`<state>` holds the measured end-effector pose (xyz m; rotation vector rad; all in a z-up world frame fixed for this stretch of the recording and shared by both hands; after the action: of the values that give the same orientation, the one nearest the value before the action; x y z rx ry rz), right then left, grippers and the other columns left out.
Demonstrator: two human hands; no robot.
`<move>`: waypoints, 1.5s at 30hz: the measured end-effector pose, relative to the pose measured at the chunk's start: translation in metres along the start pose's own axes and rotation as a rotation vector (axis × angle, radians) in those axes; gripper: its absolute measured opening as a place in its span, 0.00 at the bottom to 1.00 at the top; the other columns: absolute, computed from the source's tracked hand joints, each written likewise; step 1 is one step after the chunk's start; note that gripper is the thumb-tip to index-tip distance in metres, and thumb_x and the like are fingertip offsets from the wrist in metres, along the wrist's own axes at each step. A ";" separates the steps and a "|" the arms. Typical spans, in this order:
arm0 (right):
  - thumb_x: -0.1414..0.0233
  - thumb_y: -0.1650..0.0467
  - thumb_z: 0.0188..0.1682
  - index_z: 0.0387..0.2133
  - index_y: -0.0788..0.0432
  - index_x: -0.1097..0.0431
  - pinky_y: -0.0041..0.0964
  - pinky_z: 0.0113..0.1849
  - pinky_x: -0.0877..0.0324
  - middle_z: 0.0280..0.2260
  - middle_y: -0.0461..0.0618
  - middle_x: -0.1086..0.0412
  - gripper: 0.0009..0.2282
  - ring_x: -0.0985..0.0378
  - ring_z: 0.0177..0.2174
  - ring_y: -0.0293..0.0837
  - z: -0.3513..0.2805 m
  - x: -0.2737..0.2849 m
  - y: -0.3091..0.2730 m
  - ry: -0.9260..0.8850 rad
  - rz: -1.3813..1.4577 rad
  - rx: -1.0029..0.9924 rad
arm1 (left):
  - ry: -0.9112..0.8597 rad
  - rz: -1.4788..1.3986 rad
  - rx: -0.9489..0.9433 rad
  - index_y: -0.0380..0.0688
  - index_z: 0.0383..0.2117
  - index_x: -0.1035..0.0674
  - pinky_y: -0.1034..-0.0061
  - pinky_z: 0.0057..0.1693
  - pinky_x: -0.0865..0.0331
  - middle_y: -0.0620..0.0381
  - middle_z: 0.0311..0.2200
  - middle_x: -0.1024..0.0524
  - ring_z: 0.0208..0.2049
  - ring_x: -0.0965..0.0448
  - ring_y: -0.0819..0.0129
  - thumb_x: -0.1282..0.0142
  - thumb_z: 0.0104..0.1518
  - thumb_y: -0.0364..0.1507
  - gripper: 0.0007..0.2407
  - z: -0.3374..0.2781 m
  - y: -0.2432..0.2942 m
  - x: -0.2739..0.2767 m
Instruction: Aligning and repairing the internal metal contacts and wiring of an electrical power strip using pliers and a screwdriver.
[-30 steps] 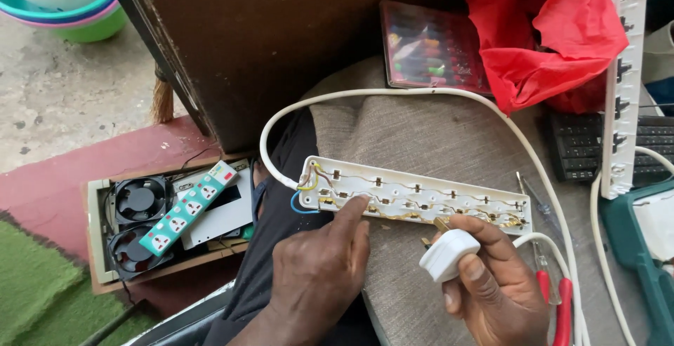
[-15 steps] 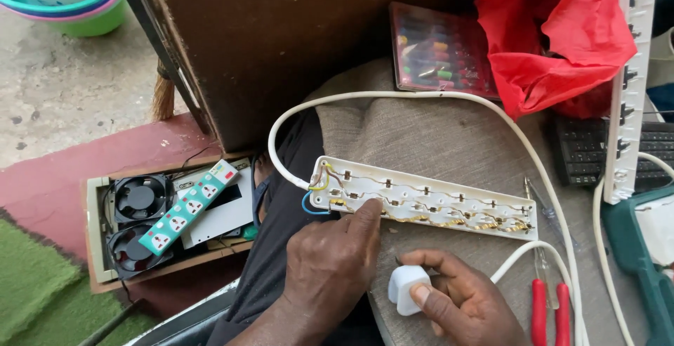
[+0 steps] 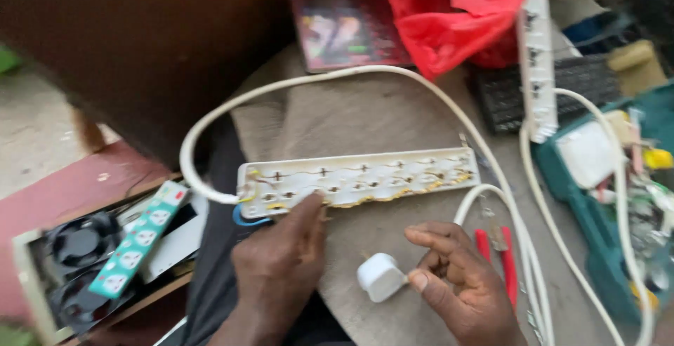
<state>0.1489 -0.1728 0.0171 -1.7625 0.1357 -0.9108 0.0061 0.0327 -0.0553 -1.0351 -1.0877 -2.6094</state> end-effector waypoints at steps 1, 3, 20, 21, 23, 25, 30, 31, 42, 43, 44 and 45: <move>0.40 0.71 0.49 0.53 0.63 0.23 0.28 0.38 0.28 0.50 0.52 0.30 0.18 0.24 0.30 0.36 -0.007 0.013 0.001 0.126 -0.005 -0.032 | -0.053 -0.011 0.095 0.68 0.51 0.16 0.64 0.30 0.28 0.65 0.30 0.14 0.22 0.18 0.62 0.38 0.62 0.39 0.12 0.000 -0.004 -0.002; 0.42 0.72 0.51 0.48 0.63 0.21 0.28 0.38 0.31 0.42 0.50 0.27 0.13 0.25 0.32 0.37 -0.023 0.039 -0.007 0.274 -0.016 -0.088 | -0.138 -0.038 0.177 0.69 0.53 0.16 0.65 0.35 0.25 0.66 0.36 0.12 0.28 0.14 0.63 0.38 0.62 0.40 0.13 -0.003 -0.006 -0.001; 0.35 0.60 0.40 0.69 0.46 0.30 0.40 0.46 0.30 0.50 0.50 0.24 0.37 0.17 0.37 0.49 -0.075 0.111 0.097 0.419 -0.716 -0.919 | 0.052 -0.294 0.115 0.52 0.48 0.15 0.76 0.39 0.21 0.61 0.44 0.12 0.35 0.11 0.71 0.39 0.64 0.32 0.09 0.011 0.001 0.008; 0.35 0.60 0.40 0.69 0.46 0.30 0.40 0.46 0.30 0.50 0.50 0.24 0.37 0.17 0.37 0.49 -0.083 0.137 0.132 0.412 -0.724 -0.901 | 0.068 -0.288 0.124 0.52 0.48 0.15 0.76 0.39 0.21 0.61 0.44 0.12 0.35 0.11 0.71 0.39 0.64 0.32 0.09 0.011 0.000 0.007; 0.65 0.86 0.58 0.74 0.65 0.46 0.77 0.49 0.43 0.58 0.82 0.37 0.28 0.34 0.48 0.89 -0.103 0.176 0.213 0.565 0.257 -0.906 | 0.062 -0.308 0.107 0.52 0.48 0.15 0.76 0.34 0.23 0.61 0.42 0.11 0.30 0.11 0.71 0.40 0.64 0.32 0.09 0.010 0.000 0.006; 0.43 0.77 0.59 0.75 0.63 0.45 0.72 0.46 0.30 0.57 0.80 0.29 0.30 0.21 0.48 0.81 -0.109 0.213 0.234 0.321 0.600 -0.451 | 0.070 -0.318 0.099 0.50 0.48 0.15 0.76 0.34 0.23 0.59 0.42 0.11 0.28 0.12 0.71 0.40 0.64 0.30 0.09 0.010 0.001 0.008; 0.31 0.67 0.59 0.69 0.58 0.24 0.73 0.37 0.20 0.56 0.90 0.32 0.24 0.14 0.39 0.81 -0.075 0.174 0.110 0.193 0.978 -0.062 | 0.064 -0.380 0.100 0.48 0.49 0.16 0.76 0.33 0.22 0.58 0.41 0.12 0.26 0.13 0.72 0.40 0.64 0.29 0.09 0.008 0.000 0.004; 0.36 0.66 0.61 0.62 0.61 0.22 0.72 0.38 0.29 0.59 0.85 0.34 0.18 0.21 0.38 0.77 -0.056 0.164 0.086 0.049 0.996 -0.009 | 0.062 -0.386 0.113 0.48 0.48 0.16 0.76 0.33 0.22 0.59 0.40 0.12 0.26 0.14 0.72 0.40 0.64 0.29 0.09 0.007 0.000 0.004; 0.35 0.55 0.52 0.38 0.53 0.27 0.41 0.49 0.31 0.42 0.43 0.32 0.17 0.28 0.35 0.38 0.059 0.009 -0.103 0.357 0.805 0.156 | 0.104 -0.382 0.098 0.49 0.45 0.18 0.72 0.29 0.27 0.61 0.35 0.13 0.22 0.16 0.69 0.42 0.65 0.29 0.06 0.012 0.001 0.007; 0.41 0.64 0.55 0.41 0.47 0.26 0.51 0.52 0.27 0.48 0.48 0.31 0.06 0.26 0.40 0.43 0.061 0.006 -0.105 0.398 0.783 0.200 | 0.103 -0.391 0.093 0.48 0.45 0.18 0.73 0.29 0.26 0.60 0.36 0.13 0.22 0.16 0.69 0.41 0.65 0.28 0.06 0.013 0.001 0.007; 0.48 0.72 0.57 0.44 0.41 0.26 0.62 0.56 0.22 0.53 0.54 0.29 0.09 0.24 0.44 0.48 0.062 0.001 -0.108 0.441 0.762 0.241 | 0.098 -0.399 0.088 0.47 0.46 0.18 0.74 0.29 0.25 0.59 0.36 0.12 0.23 0.15 0.70 0.40 0.65 0.28 0.07 0.013 0.001 0.007; 0.48 0.72 0.57 0.44 0.41 0.26 0.62 0.56 0.22 0.53 0.54 0.29 0.09 0.24 0.44 0.48 0.065 -0.004 -0.111 0.437 0.762 0.239 | 0.100 -0.397 0.093 0.47 0.46 0.18 0.74 0.29 0.25 0.59 0.36 0.12 0.23 0.15 0.70 0.40 0.65 0.28 0.07 0.014 0.001 0.008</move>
<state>0.1501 -0.0766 0.1030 -1.1171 0.8792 -0.6843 0.0083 0.0422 -0.0430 -0.7212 -1.5053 -2.8319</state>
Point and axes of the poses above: each hand's wrist, its own z-axis towards the middle knuckle, its own x-axis out of the back of the hand, y = z × x, the point moved 4 cm from there along z, towards the middle knuckle
